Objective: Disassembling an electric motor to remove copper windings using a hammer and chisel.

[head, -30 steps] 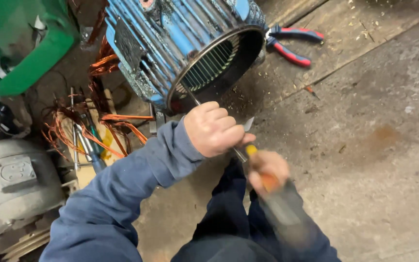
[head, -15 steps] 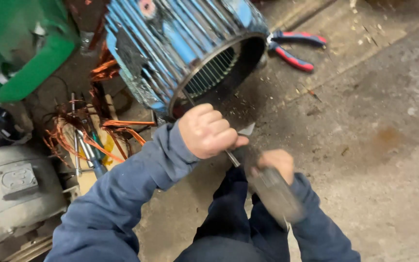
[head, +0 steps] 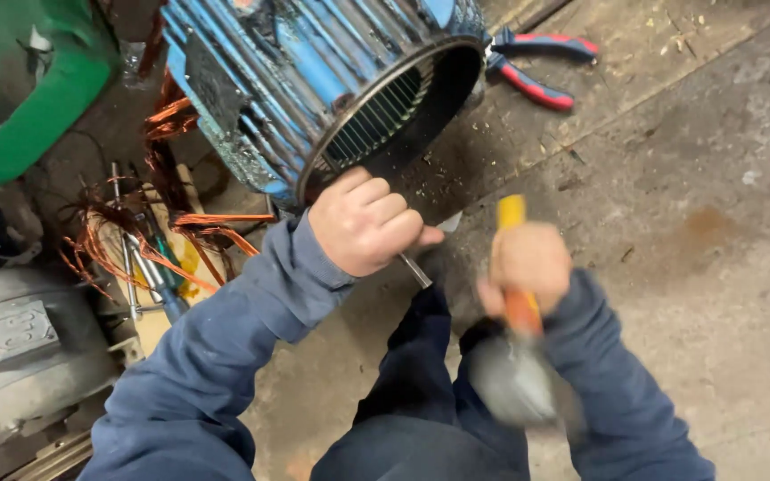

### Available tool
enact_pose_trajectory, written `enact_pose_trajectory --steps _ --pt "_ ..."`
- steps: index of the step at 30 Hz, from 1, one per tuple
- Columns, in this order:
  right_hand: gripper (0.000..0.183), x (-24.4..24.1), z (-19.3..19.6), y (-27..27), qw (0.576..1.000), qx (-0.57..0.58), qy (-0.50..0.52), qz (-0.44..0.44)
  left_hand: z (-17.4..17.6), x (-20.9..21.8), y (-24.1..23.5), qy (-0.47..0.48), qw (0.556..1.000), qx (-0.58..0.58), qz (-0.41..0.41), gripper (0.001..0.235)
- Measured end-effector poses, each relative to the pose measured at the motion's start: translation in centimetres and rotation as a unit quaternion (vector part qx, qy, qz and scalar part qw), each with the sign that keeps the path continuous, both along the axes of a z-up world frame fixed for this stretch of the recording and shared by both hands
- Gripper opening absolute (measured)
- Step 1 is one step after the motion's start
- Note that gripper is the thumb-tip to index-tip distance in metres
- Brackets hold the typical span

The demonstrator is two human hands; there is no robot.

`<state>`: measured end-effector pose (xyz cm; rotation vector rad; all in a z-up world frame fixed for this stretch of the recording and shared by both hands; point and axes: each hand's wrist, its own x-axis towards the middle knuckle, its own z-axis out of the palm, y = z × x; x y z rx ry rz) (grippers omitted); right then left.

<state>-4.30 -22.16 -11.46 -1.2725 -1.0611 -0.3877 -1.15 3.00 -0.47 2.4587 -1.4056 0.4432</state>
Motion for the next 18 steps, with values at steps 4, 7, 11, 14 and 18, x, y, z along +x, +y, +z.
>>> enact_pose_trajectory --steps 4,7,11,14,18 --pt "0.027 1.6 0.6 -1.5 0.933 -0.304 0.002 -0.191 -0.3 0.0 0.1 0.001 0.999 0.005 0.042 0.043" --pt "0.025 3.1 3.4 -1.8 0.966 -0.236 -0.04 -0.099 -0.6 -0.3 0.3 0.009 0.998 -0.003 0.065 0.042" --pt "0.028 5.4 4.6 -2.4 0.941 -0.279 -0.172 -0.087 -1.9 -0.2 1.0 0.066 0.994 -0.022 0.078 0.04" --pt "0.031 6.2 5.6 -3.1 0.886 -0.413 -0.113 -0.179 -1.3 -0.4 0.6 0.072 0.993 -0.028 0.094 0.039" --pt "0.028 5.5 7.5 -3.6 0.898 -0.396 -0.178 -0.069 -0.5 -0.6 0.3 0.038 0.992 -0.024 0.115 0.037"
